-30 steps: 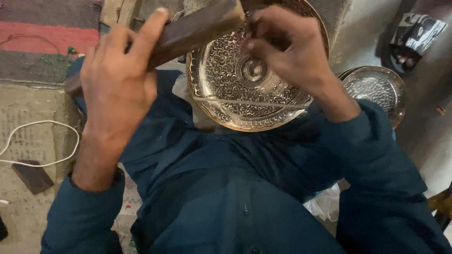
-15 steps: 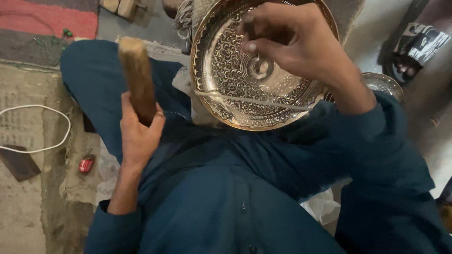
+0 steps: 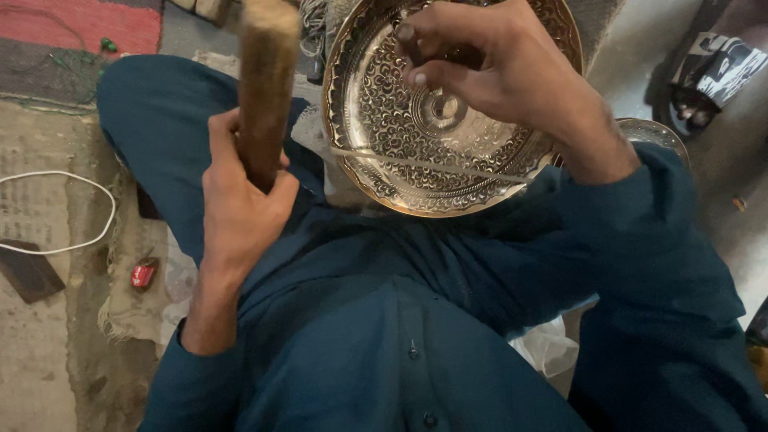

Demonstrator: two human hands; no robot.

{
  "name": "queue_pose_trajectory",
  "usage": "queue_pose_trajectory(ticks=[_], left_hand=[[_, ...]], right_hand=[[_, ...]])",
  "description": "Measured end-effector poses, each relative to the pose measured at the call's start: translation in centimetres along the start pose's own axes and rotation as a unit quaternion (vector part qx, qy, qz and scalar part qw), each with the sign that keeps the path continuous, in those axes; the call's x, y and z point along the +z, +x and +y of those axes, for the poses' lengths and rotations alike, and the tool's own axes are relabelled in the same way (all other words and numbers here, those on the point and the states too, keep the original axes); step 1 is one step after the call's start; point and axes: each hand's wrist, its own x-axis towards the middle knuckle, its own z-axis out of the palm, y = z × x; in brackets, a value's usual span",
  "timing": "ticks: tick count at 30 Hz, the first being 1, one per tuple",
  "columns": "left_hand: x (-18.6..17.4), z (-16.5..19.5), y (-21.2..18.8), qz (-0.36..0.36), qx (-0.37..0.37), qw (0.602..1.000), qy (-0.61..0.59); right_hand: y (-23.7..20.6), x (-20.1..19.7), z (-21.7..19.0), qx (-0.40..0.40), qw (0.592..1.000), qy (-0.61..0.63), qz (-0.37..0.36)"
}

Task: The person sits cross-legged on the floor with an ornate brass plate resting on a cloth pad on their lap. They hold a chisel against the plate's engraved surface with one hand and strike it repeatedly with a wooden mallet held in the other hand, repositioning the chisel to work different areas of the pattern, and briefly set the tools down before resuming.

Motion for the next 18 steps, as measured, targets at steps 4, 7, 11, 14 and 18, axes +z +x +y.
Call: queue_pose_trajectory(ticks=[4, 7, 11, 14, 18], left_hand=[[-0.3, 1.0, 0.8, 0.010, 0.056, 0.994, 0.094], [-0.5, 1.6, 1.1, 0.025, 0.115, 0.987, 0.111], [-0.6, 2.2, 1.3, 0.034, 0.136, 0.987, 0.080], [-0.6, 2.5, 1.4, 0.034, 0.124, 0.989, 0.078], [-0.6, 2.3, 2.0, 0.040, 0.150, 0.937, 0.313]], right_hand=[[0.0, -0.1, -0.1, -0.004, 1.000, -0.019, -0.001], [0.0, -0.1, 0.0, -0.030, 0.999, -0.005, 0.017], [-0.1, 0.1, 0.2, -0.028, 0.999, -0.016, 0.015], [-0.3, 0.2, 0.3, -0.021, 1.000, -0.003, 0.017], [-0.3, 0.2, 0.4, -0.006, 1.000, 0.020, -0.006]])
